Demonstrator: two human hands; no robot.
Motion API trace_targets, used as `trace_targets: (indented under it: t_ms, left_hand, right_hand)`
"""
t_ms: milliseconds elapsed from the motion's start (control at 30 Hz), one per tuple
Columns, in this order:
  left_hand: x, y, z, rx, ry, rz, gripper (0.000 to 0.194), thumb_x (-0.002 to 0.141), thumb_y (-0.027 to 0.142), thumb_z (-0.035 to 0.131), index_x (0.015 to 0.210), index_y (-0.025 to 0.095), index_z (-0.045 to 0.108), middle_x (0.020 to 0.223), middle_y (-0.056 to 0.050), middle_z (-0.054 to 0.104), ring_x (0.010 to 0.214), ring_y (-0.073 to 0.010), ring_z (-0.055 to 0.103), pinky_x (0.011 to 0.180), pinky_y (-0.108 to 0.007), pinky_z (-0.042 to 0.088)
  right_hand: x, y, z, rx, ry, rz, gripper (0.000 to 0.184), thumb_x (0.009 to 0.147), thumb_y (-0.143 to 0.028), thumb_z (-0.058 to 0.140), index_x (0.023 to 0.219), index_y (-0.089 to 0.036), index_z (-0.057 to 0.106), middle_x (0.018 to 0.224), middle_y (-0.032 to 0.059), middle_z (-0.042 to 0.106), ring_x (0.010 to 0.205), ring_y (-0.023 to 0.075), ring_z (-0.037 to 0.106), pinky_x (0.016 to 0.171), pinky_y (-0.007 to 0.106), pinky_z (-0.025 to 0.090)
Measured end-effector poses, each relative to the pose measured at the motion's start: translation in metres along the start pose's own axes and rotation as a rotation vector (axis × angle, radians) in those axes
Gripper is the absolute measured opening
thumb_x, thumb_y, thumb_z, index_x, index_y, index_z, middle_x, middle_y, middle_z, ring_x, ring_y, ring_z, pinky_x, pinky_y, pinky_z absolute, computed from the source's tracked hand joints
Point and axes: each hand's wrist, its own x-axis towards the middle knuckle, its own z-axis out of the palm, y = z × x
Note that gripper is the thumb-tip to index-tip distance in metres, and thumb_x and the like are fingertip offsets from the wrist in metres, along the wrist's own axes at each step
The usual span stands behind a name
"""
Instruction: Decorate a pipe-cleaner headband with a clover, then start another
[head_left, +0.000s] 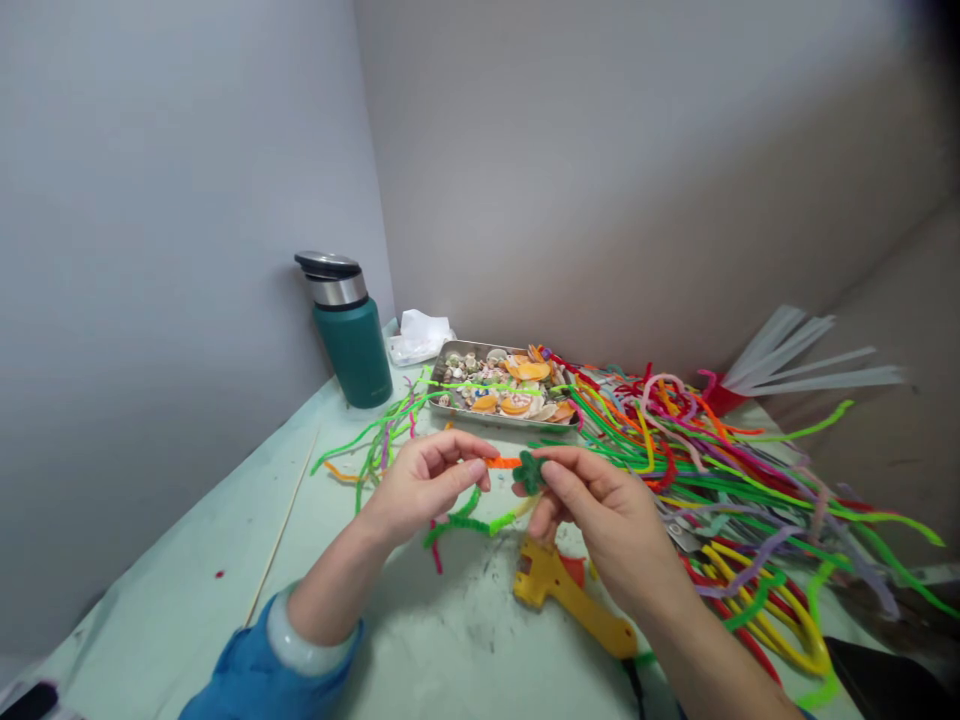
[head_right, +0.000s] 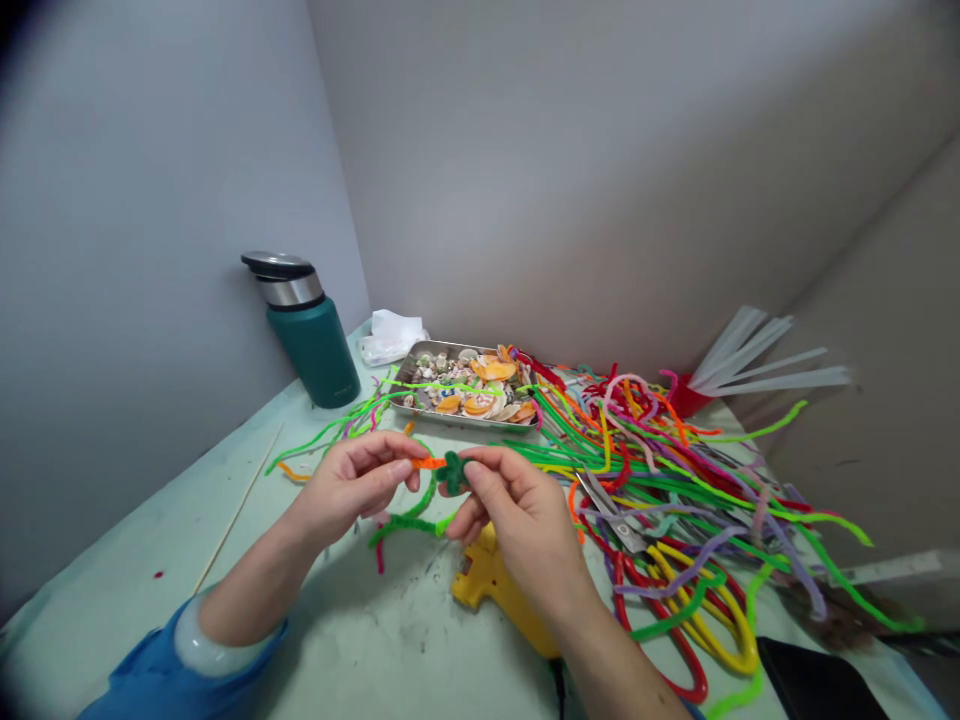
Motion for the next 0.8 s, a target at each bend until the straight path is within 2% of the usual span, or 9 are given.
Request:
trace_targets:
  t_ms: [133,200,267,333,400,467,633,800]
  left_hand:
    - [0.003,-0.001,0.000,0.055,0.049,-0.020,0.030,0.076,0.038,0.060,0.097,0.016,0.058,0.071,0.001,0.061,0.037,-0.0013,0.034,0.033,-0.015,0.028]
    - [0.004,-0.001,0.001,0.089,0.091,-0.039,0.029,0.076,0.039,0.059,0.093,0.016,0.057,0.068,0.001,0.060,0.036,-0.0018,0.034,0.033,-0.016,0.029]
    - [0.004,-0.001,0.002,0.102,0.104,-0.045,0.027,0.076,0.040,0.059,0.088,0.016,0.057,0.065,0.002,0.058,0.037,-0.0021,0.034,0.034,-0.015,0.030]
    - [0.003,0.000,0.003,0.101,0.081,-0.035,0.026,0.076,0.039,0.059,0.086,0.015,0.057,0.062,0.003,0.056,0.039,-0.0024,0.036,0.036,-0.015,0.031]
    - [0.001,0.001,0.004,0.100,0.042,-0.023,0.024,0.076,0.037,0.060,0.085,0.015,0.059,0.060,0.003,0.056,0.041,-0.0028,0.038,0.038,-0.014,0.032]
    - [0.000,0.002,0.005,0.102,0.012,-0.007,0.022,0.075,0.035,0.061,0.083,0.014,0.061,0.058,0.002,0.055,0.042,-0.0034,0.040,0.039,-0.015,0.032]
    - [-0.001,0.001,0.005,0.116,-0.008,0.033,0.021,0.074,0.033,0.063,0.083,0.014,0.063,0.059,0.001,0.055,0.048,-0.0060,0.044,0.043,-0.016,0.034]
    - [-0.001,0.001,0.007,0.140,-0.046,0.092,0.018,0.074,0.030,0.064,0.083,0.015,0.064,0.071,-0.001,0.059,0.056,-0.0075,0.047,0.049,-0.018,0.037]
  right_hand:
    - [0.000,-0.001,0.001,-0.026,0.043,-0.001,0.023,0.083,-0.038,0.054,0.089,-0.016,0.054,0.053,0.0006,0.063,0.046,0.0123,0.057,0.047,0.024,0.048]
    - [0.000,0.000,0.000,-0.103,0.083,-0.073,0.019,0.083,-0.035,0.054,0.087,-0.016,0.055,0.054,-0.0002,0.062,0.047,0.0120,0.057,0.046,0.023,0.048]
    - [-0.001,0.002,-0.002,-0.255,0.168,-0.249,0.012,0.083,-0.029,0.056,0.086,-0.018,0.057,0.061,0.0005,0.063,0.053,0.0129,0.059,0.050,0.024,0.050]
    - [-0.002,0.006,-0.005,-0.474,0.240,-0.525,0.005,0.082,-0.019,0.057,0.086,-0.019,0.060,0.076,0.0032,0.066,0.069,0.0157,0.064,0.063,0.029,0.053]
    - [-0.002,0.011,-0.007,-0.683,0.231,-0.798,0.015,0.079,-0.010,0.057,0.089,-0.021,0.062,0.092,0.0056,0.067,0.085,0.0180,0.063,0.075,0.032,0.052]
    - [-0.002,0.014,-0.008,-0.803,0.183,-0.962,0.024,0.078,-0.006,0.057,0.095,-0.022,0.062,0.099,0.0069,0.066,0.091,0.0186,0.062,0.079,0.034,0.052]
    - [0.001,0.015,-0.008,-0.820,0.178,-1.057,0.026,0.077,-0.005,0.056,0.095,-0.023,0.062,0.093,0.0062,0.067,0.091,0.0202,0.062,0.080,0.039,0.051]
    - [0.001,0.011,-0.008,-0.778,0.225,-0.971,0.026,0.076,-0.004,0.057,0.094,-0.023,0.061,0.091,0.0057,0.066,0.087,0.0203,0.061,0.076,0.040,0.050]
